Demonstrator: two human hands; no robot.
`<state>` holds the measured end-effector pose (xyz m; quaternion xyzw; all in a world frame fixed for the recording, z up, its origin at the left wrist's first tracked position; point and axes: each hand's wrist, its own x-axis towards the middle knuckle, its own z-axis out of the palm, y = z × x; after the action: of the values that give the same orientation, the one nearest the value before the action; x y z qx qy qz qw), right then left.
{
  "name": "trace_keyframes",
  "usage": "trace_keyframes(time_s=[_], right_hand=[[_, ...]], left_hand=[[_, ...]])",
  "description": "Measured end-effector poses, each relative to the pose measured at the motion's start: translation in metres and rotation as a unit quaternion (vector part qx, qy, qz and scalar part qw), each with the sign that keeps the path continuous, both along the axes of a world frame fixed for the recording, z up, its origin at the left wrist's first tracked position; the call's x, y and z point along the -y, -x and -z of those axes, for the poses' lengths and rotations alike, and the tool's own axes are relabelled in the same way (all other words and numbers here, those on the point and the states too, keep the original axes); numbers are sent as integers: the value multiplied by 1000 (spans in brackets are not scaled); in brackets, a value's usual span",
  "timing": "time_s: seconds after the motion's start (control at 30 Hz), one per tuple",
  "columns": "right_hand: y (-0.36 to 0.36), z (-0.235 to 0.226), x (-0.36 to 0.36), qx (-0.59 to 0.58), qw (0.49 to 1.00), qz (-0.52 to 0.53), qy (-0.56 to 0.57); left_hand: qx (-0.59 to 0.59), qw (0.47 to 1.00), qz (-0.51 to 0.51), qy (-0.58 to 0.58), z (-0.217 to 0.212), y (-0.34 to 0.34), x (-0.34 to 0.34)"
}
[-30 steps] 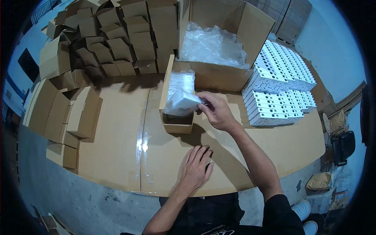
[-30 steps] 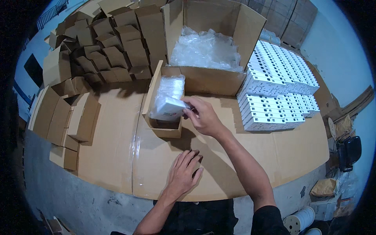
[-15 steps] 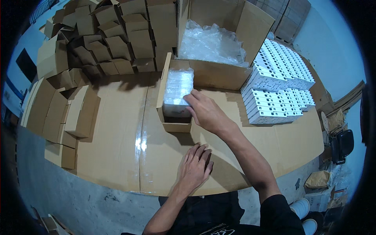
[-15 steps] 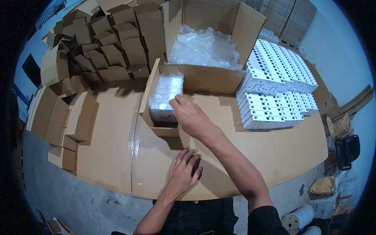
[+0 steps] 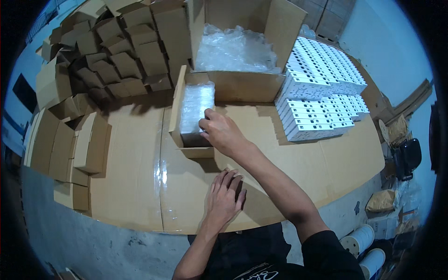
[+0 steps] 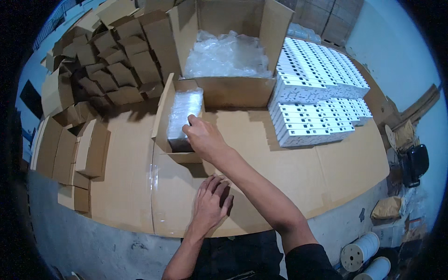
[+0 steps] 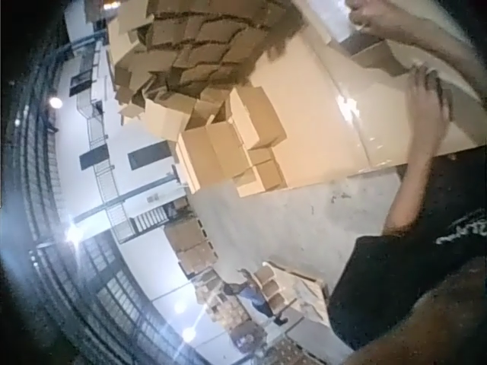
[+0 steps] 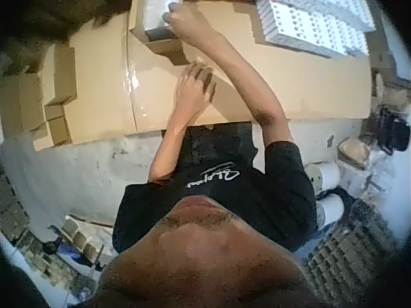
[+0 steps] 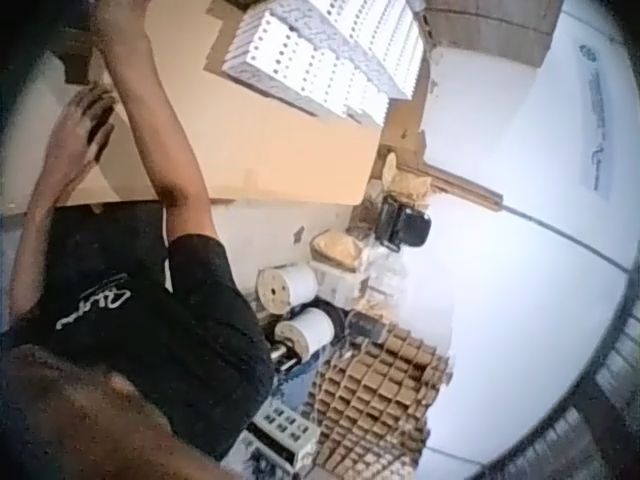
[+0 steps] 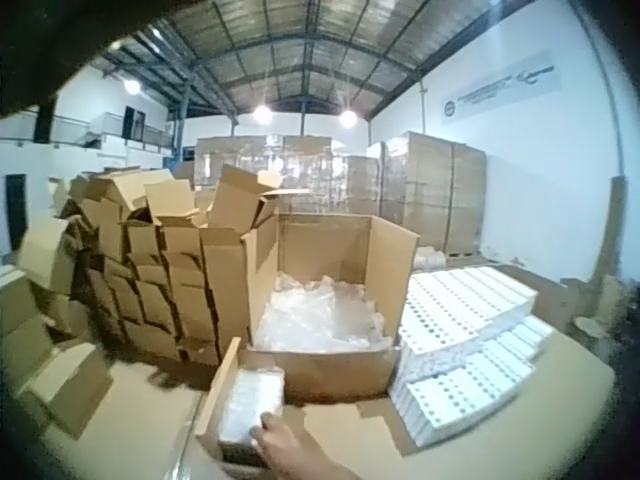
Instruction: Packaging white product boxes into plastic bags and larger cardboard boxes.
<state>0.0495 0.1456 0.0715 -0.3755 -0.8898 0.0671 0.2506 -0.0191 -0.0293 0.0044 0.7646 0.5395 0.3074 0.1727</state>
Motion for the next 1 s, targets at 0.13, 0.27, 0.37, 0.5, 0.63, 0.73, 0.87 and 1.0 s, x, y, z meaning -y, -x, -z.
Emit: trace_keyframes(time_s=[0.13,0.27,0.37,0.5,0.63,0.73,0.87,1.0], right_hand=[[-27,-6,3,-31,997,-9,63],[-82,-21,29,-169,984,-12,50],[-150,-33,50,-187,980,62,22],[-251,-42,76,-189,962,199,-9],[-340,-39,86,-194,933,302,-8],[-399,-28,76,-176,918,355,-36],[-481,-5,44,-188,897,391,-87],[-546,16,19,-125,879,446,-116]], left_hand=[[-1,1000,23,-8,2,-7,-4],[15,999,20,-45,3,-5,-5],[14,999,39,-10,-8,-7,-4],[-2,999,21,-33,-2,-11,-7],[2,1000,12,-20,2,-17,-10],[14,1000,7,-25,11,-14,-12],[-49,995,39,-80,-8,-19,-14],[-46,996,26,-76,-11,-25,-14]])
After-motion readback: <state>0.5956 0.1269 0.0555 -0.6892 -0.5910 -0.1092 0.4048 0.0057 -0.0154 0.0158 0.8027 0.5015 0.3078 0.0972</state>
